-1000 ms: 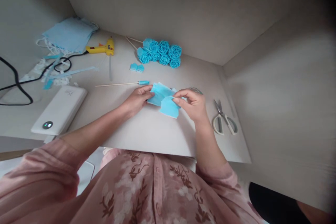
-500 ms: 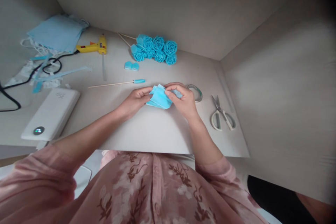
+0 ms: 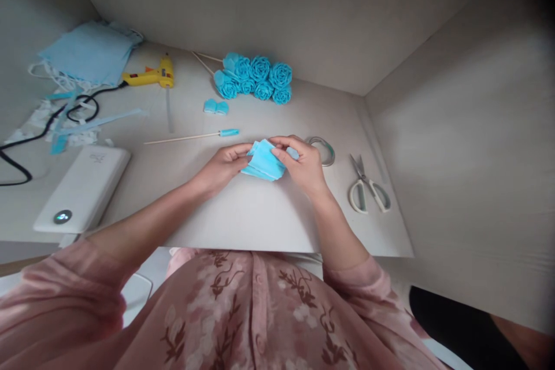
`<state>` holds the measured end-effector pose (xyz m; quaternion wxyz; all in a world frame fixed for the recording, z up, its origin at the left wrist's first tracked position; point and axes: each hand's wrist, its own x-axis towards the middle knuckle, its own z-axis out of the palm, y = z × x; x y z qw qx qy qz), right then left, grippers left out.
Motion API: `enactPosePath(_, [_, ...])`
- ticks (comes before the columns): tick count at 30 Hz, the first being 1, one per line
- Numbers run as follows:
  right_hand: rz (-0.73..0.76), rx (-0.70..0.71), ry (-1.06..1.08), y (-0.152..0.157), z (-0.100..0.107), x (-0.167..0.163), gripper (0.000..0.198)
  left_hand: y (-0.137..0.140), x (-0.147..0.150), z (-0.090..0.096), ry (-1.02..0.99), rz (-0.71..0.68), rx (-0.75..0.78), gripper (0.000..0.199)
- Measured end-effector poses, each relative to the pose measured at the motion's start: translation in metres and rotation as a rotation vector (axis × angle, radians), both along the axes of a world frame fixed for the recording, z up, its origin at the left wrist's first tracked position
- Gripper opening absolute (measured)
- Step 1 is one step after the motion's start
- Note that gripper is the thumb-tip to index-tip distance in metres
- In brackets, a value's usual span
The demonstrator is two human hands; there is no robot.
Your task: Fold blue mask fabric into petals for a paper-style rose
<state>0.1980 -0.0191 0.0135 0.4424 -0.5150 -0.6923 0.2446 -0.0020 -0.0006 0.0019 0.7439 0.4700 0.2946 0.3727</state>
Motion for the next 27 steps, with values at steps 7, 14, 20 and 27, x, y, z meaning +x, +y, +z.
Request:
enactPosePath(7, [0.011,0.017,-0.01,0.002,0.0,0.001,0.018,0.001,0.001,-0.002,-0.011,-0.008,-0.002,0.039])
enactPosePath(14, [-0.005,0.006,-0.009,0.001,0.0,-0.001,0.017,0.002,0.001,-0.005,-0.032,-0.01,-0.003,0.041])
enactPosePath(20, [-0.041,0.096,-0.052,0.002,0.002,-0.001,0.01,0.002,0.0,-0.007,-0.021,-0.011,-0.023,0.039])
enactPosePath(27, [-0.272,0.273,0.013,-0.002,0.014,0.014,0.011,0.006,-0.001,-0.007,-0.079,0.056,-0.105,0.036])
